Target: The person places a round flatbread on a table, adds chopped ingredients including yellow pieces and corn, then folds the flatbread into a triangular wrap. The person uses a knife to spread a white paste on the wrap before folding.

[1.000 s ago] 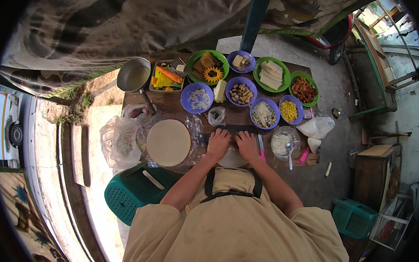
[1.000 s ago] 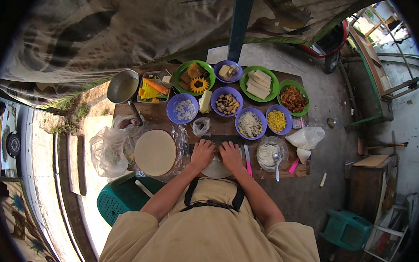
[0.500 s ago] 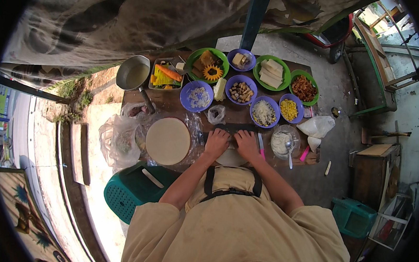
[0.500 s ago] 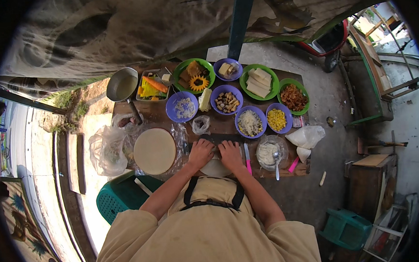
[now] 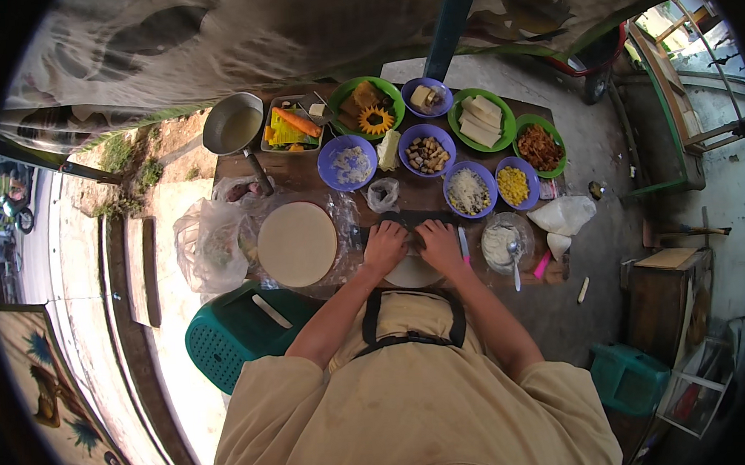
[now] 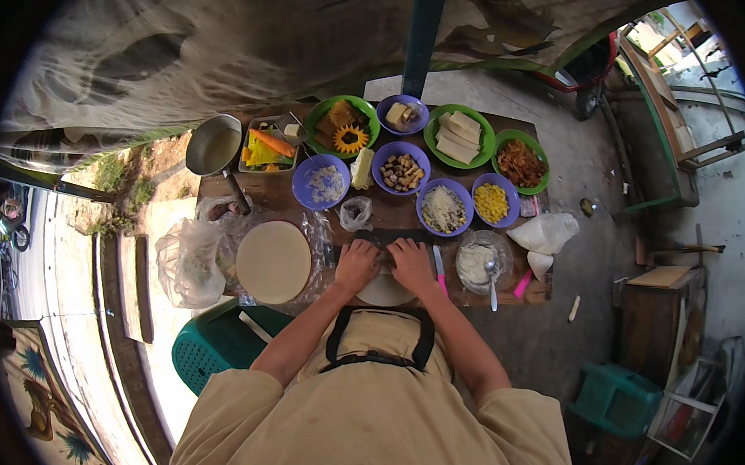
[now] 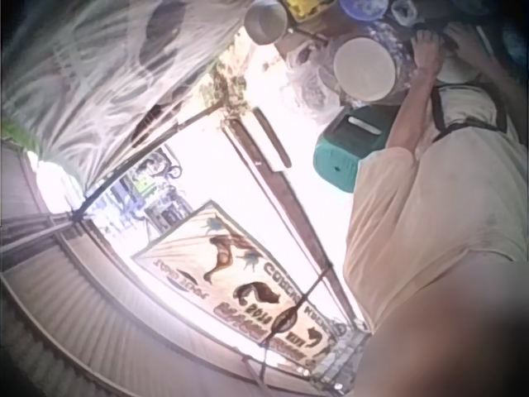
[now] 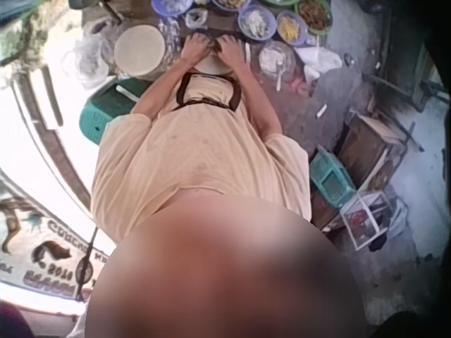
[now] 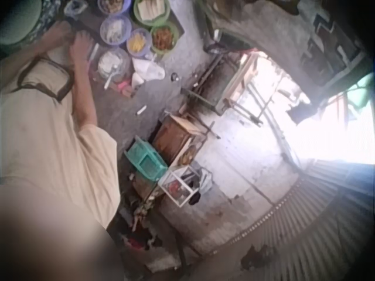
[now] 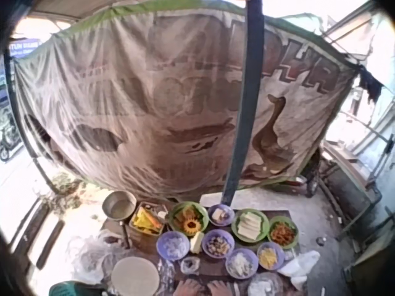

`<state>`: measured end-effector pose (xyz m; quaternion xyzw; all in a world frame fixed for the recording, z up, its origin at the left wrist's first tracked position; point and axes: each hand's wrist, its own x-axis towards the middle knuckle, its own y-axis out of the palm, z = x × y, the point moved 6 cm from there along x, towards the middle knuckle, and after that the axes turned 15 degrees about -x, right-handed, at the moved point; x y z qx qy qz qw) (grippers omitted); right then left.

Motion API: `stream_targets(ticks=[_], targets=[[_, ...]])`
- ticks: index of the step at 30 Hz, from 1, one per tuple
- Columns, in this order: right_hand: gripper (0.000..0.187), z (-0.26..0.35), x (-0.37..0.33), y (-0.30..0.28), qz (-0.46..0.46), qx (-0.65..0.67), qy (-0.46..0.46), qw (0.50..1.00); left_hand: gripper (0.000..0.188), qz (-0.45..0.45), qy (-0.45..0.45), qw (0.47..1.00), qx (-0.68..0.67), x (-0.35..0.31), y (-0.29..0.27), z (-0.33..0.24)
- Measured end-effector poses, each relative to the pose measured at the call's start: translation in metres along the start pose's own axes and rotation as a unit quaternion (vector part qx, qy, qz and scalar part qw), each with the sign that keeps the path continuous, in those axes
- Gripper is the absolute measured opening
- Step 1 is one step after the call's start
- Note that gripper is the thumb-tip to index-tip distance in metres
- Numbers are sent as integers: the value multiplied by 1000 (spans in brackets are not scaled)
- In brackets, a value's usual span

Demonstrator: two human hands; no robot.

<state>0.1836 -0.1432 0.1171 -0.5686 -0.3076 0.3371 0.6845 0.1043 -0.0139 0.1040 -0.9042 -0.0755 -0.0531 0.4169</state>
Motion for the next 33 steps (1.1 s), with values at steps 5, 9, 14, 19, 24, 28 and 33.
stream_targets(ticks=[5,9,14,19,24,28,33], targets=[[42,1,0,8,18,-44,-21,999,33,6,-6,1000,6,0,0,2],[40,5,-2,5,-19,-48,-23,998,28,-32,37,999,21,-6,-3,-4],[33,9,-7,-3,-48,-23,-15,999,25,26,50,997,49,-27,9,-12],[26,13,-10,0,-74,-35,-6,997,35,16,43,996,72,-38,8,-18],[15,20,-19,13,-65,-26,-41,997,43,46,25,995,82,-41,11,-18],[15,21,-23,16,-57,-21,-38,997,44,47,22,995,89,-41,11,-18],[15,21,-21,11,-48,-2,-35,998,32,19,32,996,80,-36,9,-19]])
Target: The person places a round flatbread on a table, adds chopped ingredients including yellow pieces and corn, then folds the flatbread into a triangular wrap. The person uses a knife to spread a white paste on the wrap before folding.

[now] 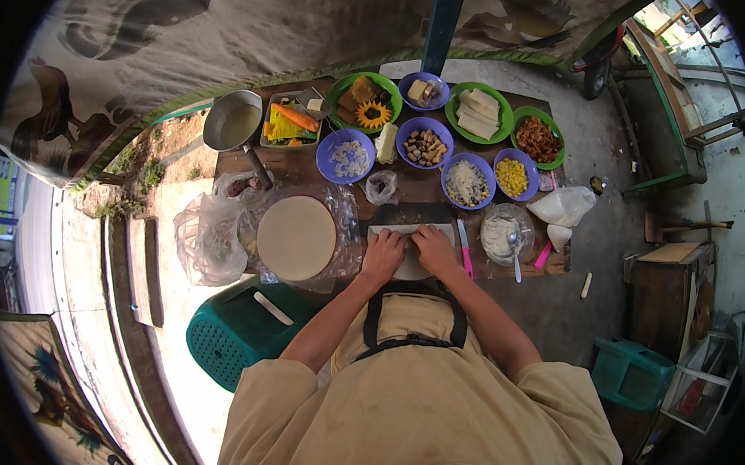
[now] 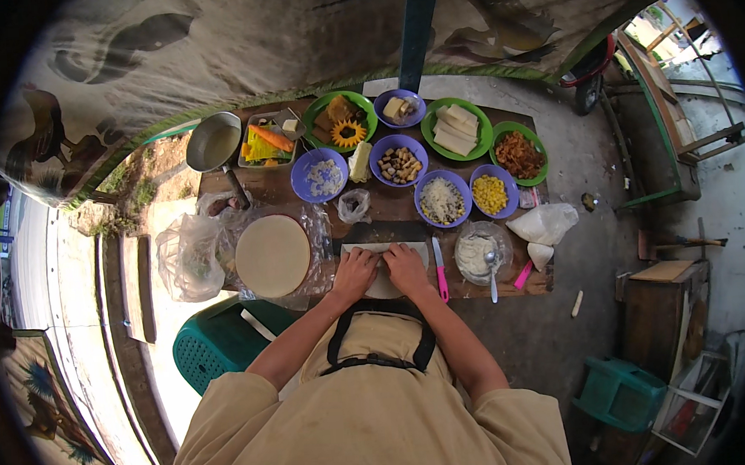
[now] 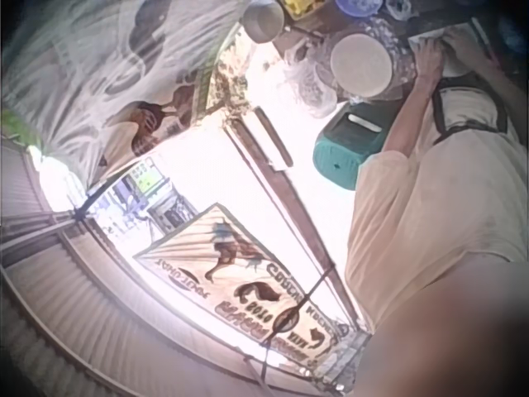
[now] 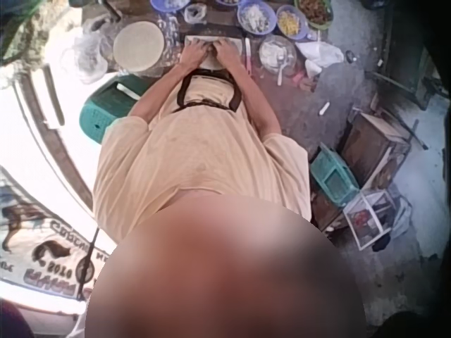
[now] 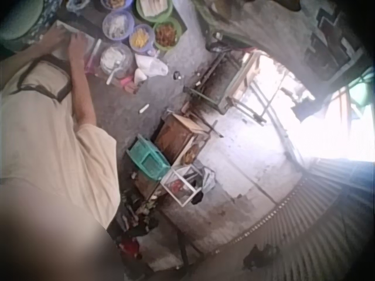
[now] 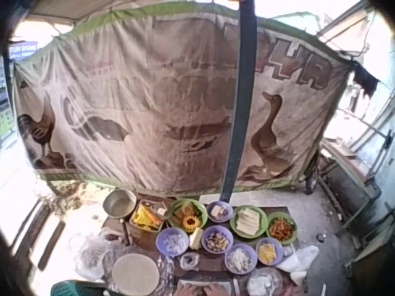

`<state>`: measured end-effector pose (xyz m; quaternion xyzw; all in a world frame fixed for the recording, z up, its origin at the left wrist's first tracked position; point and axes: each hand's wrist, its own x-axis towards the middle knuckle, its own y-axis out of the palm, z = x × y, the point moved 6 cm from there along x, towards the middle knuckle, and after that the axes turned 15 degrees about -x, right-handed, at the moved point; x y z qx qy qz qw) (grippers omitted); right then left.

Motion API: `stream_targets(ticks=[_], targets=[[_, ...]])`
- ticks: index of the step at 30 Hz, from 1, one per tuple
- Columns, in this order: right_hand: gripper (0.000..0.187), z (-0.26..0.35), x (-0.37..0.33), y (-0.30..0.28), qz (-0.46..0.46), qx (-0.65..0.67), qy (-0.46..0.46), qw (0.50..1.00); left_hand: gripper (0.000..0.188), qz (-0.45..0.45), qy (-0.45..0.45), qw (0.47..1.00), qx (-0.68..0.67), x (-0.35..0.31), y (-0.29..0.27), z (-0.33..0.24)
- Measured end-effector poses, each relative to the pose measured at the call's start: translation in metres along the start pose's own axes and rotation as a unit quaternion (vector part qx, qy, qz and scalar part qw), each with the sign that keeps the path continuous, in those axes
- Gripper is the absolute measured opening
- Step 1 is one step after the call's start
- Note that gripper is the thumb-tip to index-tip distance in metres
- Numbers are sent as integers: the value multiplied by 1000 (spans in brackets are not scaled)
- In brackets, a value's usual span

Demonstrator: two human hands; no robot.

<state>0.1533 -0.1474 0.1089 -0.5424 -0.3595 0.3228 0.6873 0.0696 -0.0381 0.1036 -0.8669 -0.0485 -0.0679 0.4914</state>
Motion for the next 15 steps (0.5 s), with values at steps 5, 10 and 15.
stream_targets(ticks=[5,10,15], targets=[[15,-6,0,-11,0,45,27,999,9,-1,3,1000,30,5,5,5],[16,-9,-2,-20,-20,43,20,999,8,-38,17,999,-3,6,0,4],[21,-10,-8,-13,8,27,17,999,14,-23,12,1000,-8,4,-3,1]])
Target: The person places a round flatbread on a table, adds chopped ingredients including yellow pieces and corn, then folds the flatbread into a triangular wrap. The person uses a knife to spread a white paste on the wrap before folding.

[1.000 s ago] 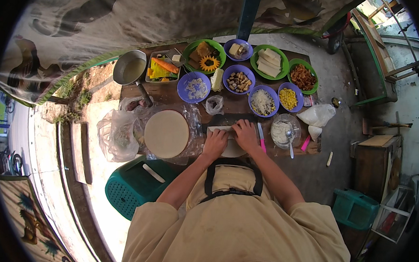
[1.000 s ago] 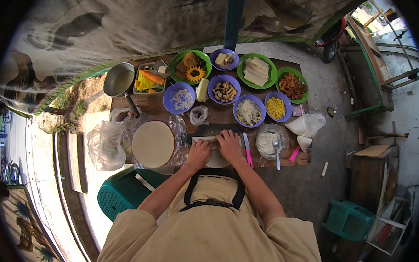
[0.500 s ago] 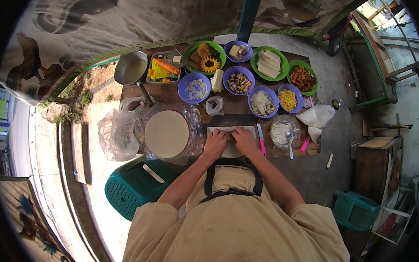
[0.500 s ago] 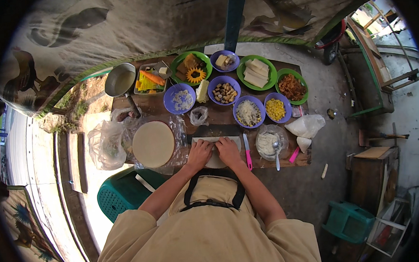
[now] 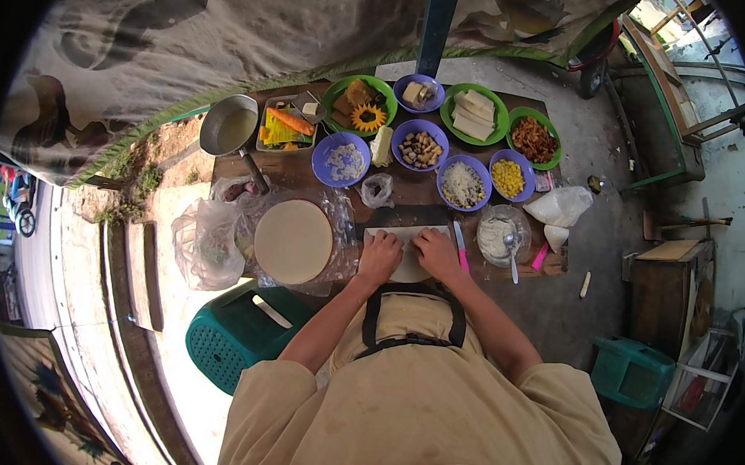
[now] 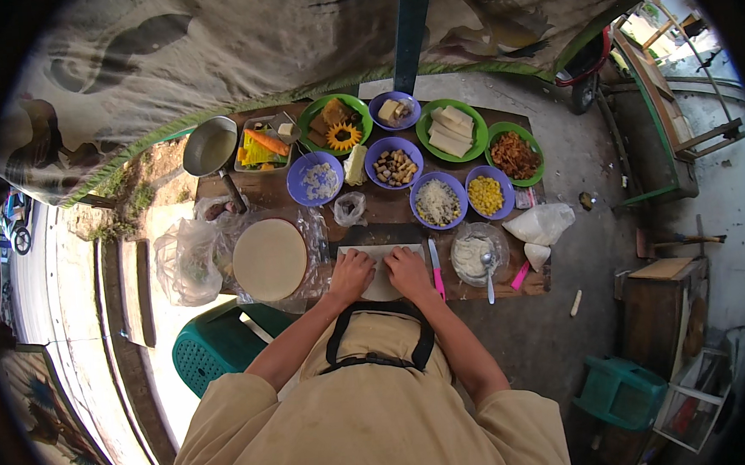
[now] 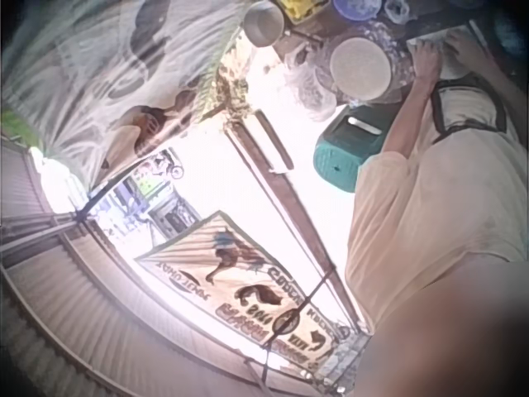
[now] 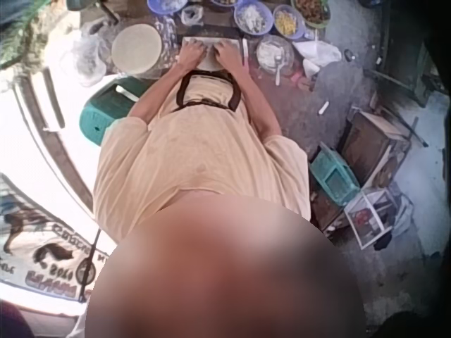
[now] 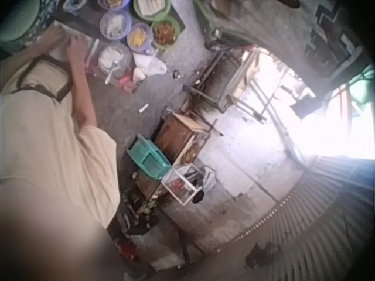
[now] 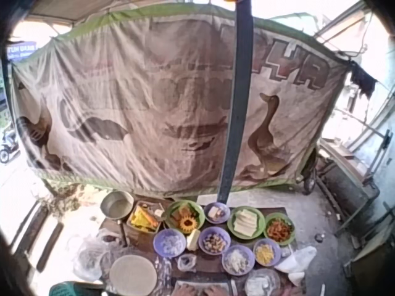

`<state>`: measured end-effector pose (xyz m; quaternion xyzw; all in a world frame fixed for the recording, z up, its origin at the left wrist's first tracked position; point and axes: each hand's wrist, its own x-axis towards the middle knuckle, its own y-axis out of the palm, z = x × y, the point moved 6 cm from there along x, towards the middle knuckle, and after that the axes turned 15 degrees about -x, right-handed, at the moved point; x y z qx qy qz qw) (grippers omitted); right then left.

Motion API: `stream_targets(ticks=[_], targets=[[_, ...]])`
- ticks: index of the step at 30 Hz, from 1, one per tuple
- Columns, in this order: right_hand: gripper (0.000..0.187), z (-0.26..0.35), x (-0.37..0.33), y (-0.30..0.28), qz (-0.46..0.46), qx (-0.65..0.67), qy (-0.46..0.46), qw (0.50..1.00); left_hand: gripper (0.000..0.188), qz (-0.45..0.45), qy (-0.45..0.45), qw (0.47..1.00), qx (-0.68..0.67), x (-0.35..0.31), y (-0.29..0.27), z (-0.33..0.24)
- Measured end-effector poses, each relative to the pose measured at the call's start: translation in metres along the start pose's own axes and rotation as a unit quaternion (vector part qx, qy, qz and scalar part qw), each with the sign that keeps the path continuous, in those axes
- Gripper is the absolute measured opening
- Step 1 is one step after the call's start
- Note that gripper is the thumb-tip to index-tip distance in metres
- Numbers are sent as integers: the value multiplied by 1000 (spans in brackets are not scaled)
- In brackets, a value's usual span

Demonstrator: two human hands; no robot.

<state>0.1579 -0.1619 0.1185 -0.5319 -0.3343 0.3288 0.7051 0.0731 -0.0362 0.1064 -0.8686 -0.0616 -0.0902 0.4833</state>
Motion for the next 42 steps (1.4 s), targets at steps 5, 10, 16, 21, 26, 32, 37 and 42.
stream_targets(ticks=[5,10,16,21,26,32,37,42], targets=[[26,0,-4,12,61,-46,-10,997,19,28,-31,999,-15,0,2,0],[23,0,-1,16,54,-51,-10,997,25,31,-38,998,-26,1,2,-2],[20,0,3,12,77,-45,-12,996,24,31,-34,999,-21,5,0,-1],[19,-35,18,-16,103,170,89,976,17,48,-28,998,-16,12,4,2],[18,-166,20,-92,-78,179,326,925,13,3,-20,999,-39,19,-13,-1],[22,-236,-42,-142,-50,29,416,907,7,-53,-105,984,-132,48,-43,11],[20,-221,-116,-106,83,-68,409,906,18,-54,-152,975,-151,75,-51,32],[19,-199,-137,-98,56,-38,423,904,18,-107,-168,963,-183,91,-58,45]])
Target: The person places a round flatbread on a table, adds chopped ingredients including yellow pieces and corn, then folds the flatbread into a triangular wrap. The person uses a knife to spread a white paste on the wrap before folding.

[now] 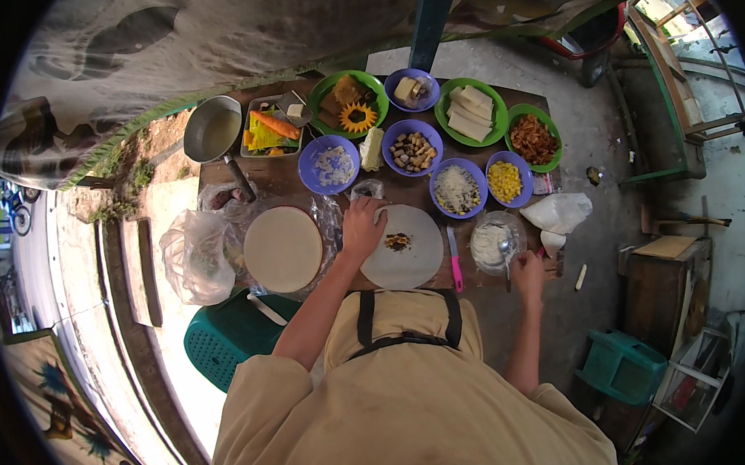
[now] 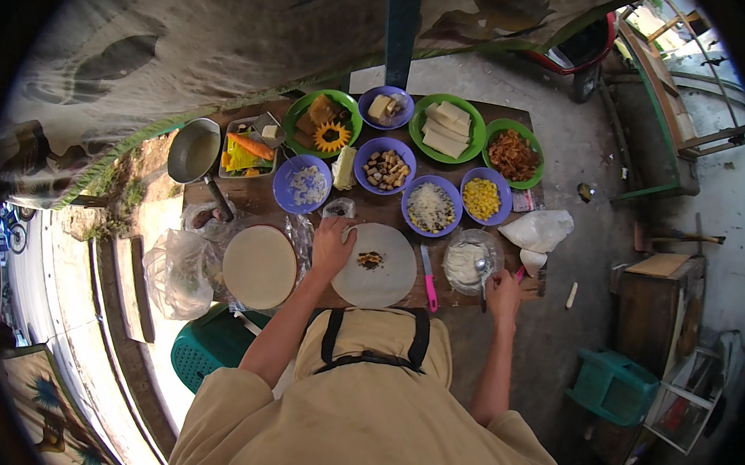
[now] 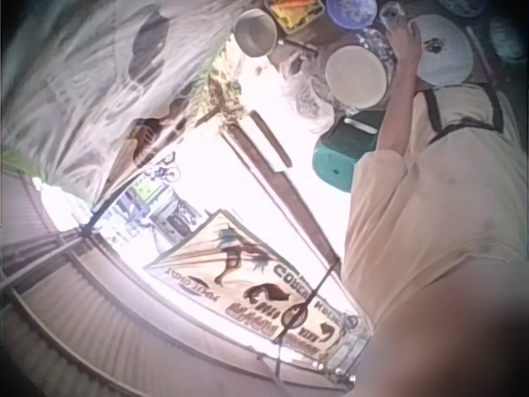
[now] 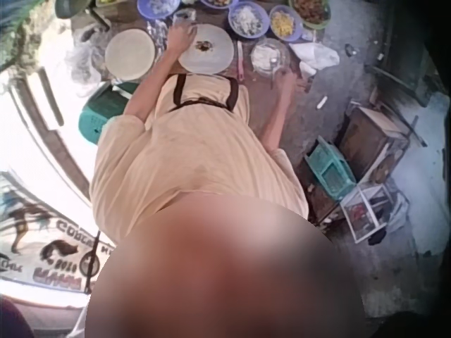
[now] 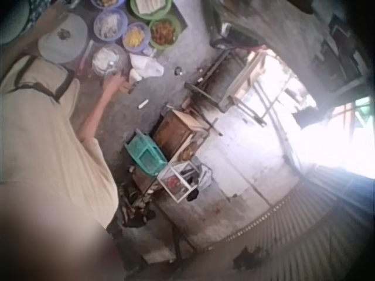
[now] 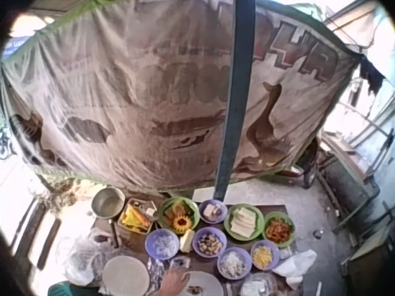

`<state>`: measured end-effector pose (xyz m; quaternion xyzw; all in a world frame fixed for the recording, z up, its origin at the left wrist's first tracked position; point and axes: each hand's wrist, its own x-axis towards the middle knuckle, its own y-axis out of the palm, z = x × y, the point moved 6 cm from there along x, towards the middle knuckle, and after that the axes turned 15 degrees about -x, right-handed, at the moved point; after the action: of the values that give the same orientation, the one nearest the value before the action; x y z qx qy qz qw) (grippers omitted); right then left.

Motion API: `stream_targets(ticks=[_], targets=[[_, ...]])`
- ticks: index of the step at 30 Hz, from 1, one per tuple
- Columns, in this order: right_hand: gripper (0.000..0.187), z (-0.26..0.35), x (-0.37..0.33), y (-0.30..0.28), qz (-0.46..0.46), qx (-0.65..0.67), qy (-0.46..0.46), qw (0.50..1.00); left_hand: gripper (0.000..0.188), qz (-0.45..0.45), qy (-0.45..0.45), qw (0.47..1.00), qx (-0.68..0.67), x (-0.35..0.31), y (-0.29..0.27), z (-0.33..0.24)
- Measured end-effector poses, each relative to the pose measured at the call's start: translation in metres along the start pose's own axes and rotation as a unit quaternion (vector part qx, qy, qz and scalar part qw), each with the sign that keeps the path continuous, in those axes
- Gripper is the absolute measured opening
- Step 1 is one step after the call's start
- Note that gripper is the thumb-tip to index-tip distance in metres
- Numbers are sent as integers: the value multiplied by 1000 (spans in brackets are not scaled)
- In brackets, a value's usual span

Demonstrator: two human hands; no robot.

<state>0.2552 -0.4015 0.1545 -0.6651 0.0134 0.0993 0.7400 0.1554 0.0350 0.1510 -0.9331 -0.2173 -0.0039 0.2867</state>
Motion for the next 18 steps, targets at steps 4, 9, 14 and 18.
stream_targets(ticks=[4,9,14,18], targets=[[18,33,-4,-25,-75,118,16,990,18,-41,-56,995,-67,-2,-9,10],[20,99,-14,3,133,290,2,948,15,-63,-122,983,-120,-28,-22,30],[30,140,-51,60,155,-107,-126,974,16,-61,-175,975,-123,-52,-26,45],[39,138,-60,80,84,-69,-88,990,17,-64,-159,975,-141,-58,-33,48]])
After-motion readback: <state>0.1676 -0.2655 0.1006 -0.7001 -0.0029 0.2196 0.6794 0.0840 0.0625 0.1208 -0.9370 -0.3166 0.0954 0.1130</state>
